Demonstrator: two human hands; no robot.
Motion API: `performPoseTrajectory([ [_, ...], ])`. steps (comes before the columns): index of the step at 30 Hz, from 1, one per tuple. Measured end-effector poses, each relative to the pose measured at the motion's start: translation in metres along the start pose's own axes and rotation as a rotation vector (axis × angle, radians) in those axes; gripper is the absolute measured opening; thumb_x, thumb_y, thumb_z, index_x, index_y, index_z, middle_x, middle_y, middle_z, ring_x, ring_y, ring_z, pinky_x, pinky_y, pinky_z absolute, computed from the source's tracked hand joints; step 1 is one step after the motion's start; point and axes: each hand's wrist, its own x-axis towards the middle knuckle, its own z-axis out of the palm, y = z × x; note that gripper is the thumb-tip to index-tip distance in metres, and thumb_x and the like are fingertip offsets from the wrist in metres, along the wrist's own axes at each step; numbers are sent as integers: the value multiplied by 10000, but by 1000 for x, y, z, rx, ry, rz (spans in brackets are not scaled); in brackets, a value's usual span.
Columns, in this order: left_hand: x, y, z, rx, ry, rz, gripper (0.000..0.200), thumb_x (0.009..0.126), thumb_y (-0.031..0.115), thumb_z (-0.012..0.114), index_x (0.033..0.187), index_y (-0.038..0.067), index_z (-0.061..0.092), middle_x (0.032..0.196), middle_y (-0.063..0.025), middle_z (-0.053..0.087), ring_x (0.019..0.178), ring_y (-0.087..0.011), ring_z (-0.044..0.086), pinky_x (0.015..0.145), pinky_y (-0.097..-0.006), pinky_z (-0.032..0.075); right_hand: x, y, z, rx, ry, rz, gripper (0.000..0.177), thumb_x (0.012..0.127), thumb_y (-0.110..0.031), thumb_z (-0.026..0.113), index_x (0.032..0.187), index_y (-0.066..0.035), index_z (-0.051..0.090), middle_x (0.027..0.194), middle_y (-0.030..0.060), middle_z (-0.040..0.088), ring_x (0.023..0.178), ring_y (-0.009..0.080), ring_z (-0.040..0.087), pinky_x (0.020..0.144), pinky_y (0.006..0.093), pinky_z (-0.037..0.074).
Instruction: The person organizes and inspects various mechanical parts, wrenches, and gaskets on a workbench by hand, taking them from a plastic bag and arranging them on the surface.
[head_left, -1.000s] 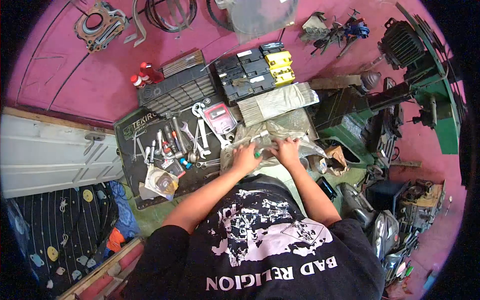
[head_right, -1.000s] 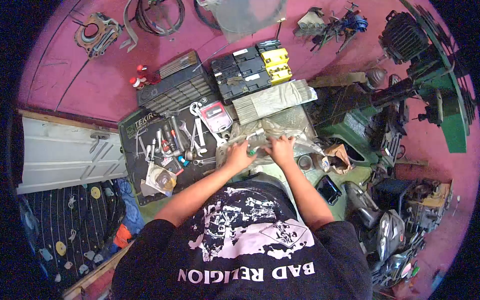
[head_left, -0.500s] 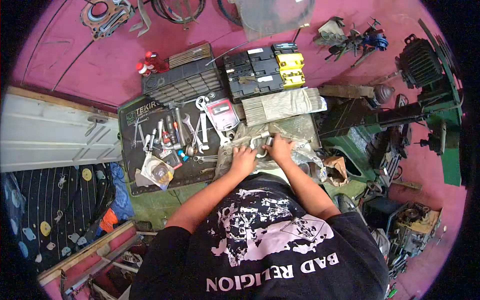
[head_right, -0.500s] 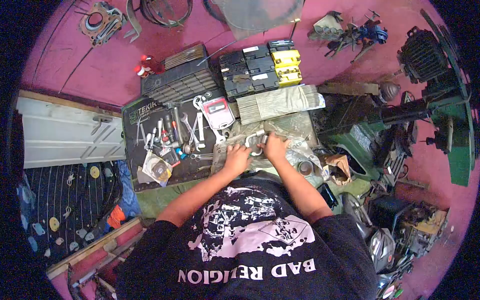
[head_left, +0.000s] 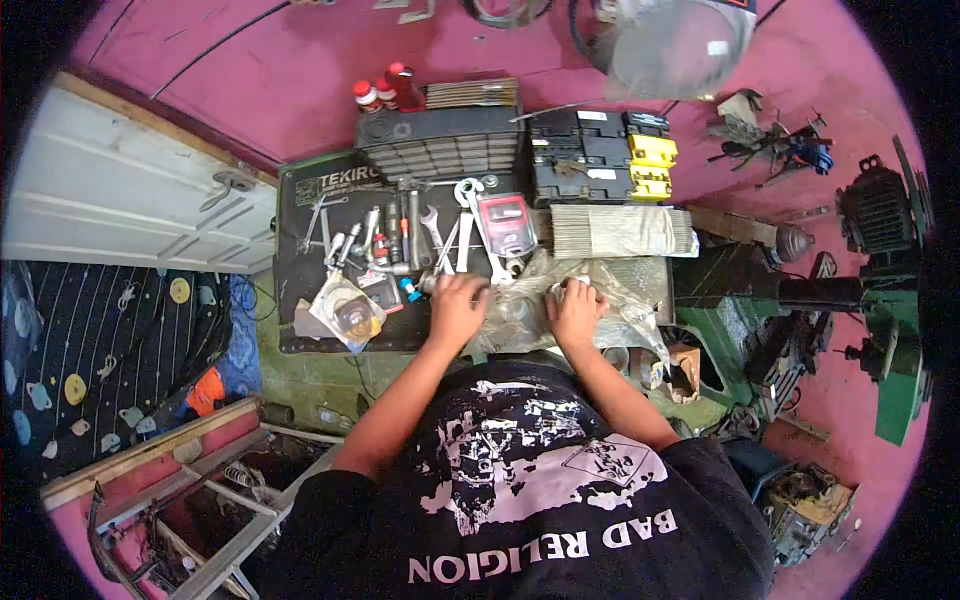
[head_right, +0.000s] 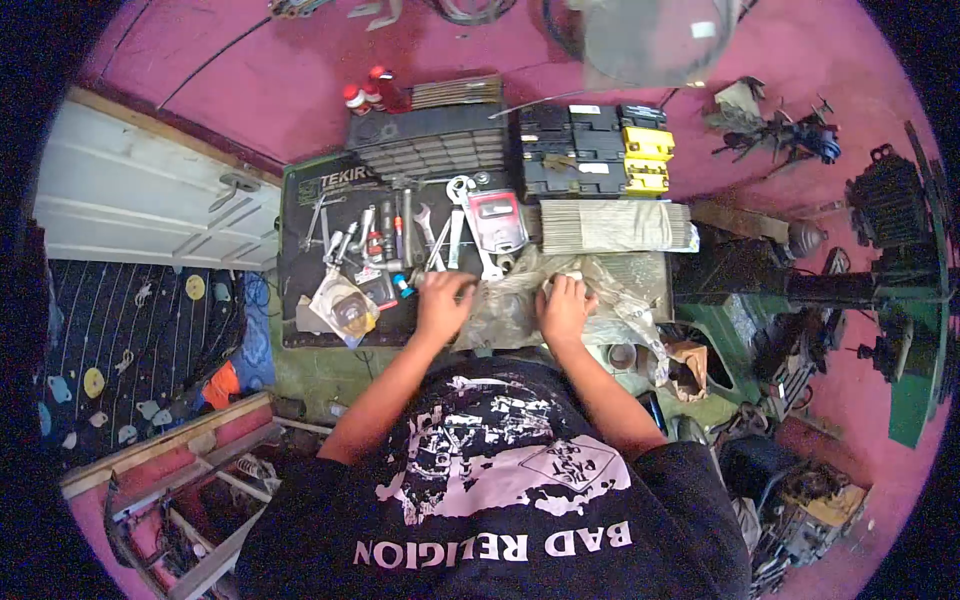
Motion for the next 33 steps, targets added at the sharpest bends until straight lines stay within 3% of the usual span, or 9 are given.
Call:
performPoseTrajectory([
  [6, -16, -124, -59, 217, 108, -398, 341, 771, 198, 739, 1088, 83, 689, 1024, -167, 683, 966, -366, 603, 925, -472, 434, 24, -102, 11, 91, -106, -348, 382, 829, -270, 695, 1142, -102, 557, 1079, 87, 597, 1080, 289, 531, 963, 580, 328],
  [11, -19, -172, -90, 310, -86, -395, 465, 774, 254, 739, 1219, 144, 661, 1087, -158, 677, 1035, -383, 572, 922, -479, 455, 43, -191, 42, 123, -137, -658, 406, 852, -246, 661, 1236, -144, 578, 1113, 44, 604, 1107, 263, 516, 917, 545, 366],
  [14, -10, -173, -103, 396, -199, -309, 483, 791, 296, 726, 1254, 181, 653, 1094, -142, 681, 1047, -369, 585, 922, -518, 453, 52, -225, 69, -78, -244, -754, 388, 868, -250, 634, 1253, -197, 620, 1142, 23, 607, 1105, 241, 516, 911, 526, 365],
  [18, 0, -188, -95, 551, -291, -255, 397, 817, 181, 645, 1211, 207, 685, 1003, -139, 679, 1003, -325, 609, 849, -498, 471, 56, -253, 87, -285, -269, -730, 362, 879, -213, 580, 1235, -189, 642, 1061, -4, 605, 1079, 223, 524, 916, 502, 354],
  [19, 0, -192, -91, 601, -306, -206, 355, 823, 159, 620, 1164, 203, 707, 988, -135, 679, 994, -322, 611, 839, -489, 473, 55, -260, 93, -175, -224, -648, 226, 882, -177, 557, 1004, -140, 744, 1092, 1, 615, 1121, 222, 521, 977, 498, 332],
  [22, 3, -204, -89, 657, -340, -150, 278, 842, 125, 569, 1031, 203, 757, 969, -126, 665, 996, -315, 605, 835, -464, 474, 57, -271, 89, -251, -276, -596, 222, 860, -193, 598, 1025, -137, 735, 1111, 8, 607, 1138, 221, 515, 988, 506, 326],
  [27, -4, -200, -111, 476, -282, -130, 247, 781, 162, 716, 1018, 213, 769, 1040, -108, 597, 1059, -313, 546, 877, -452, 442, 50, -259, 92, -259, -237, -590, 299, 858, -222, 622, 1148, -171, 676, 1095, -12, 609, 1113, 222, 532, 985, 583, 338],
  [29, -7, -185, -129, 317, -223, -153, 222, 785, 228, 761, 1006, 211, 776, 1077, -87, 563, 1074, -310, 504, 902, -457, 405, 44, -250, 85, -86, -105, -573, 336, 846, -233, 655, 1178, -183, 669, 1112, -19, 614, 1102, 225, 538, 996, 620, 330],
  [33, -13, -149, -151, 187, -190, -40, 247, 777, 286, 772, 1022, 259, 769, 1148, -68, 579, 1129, -295, 487, 942, -469, 350, 23, -220, 25, 74, -157, -513, 393, 836, -261, 680, 1222, -197, 648, 1160, -33, 612, 1105, 231, 535, 979, 619, 330],
])
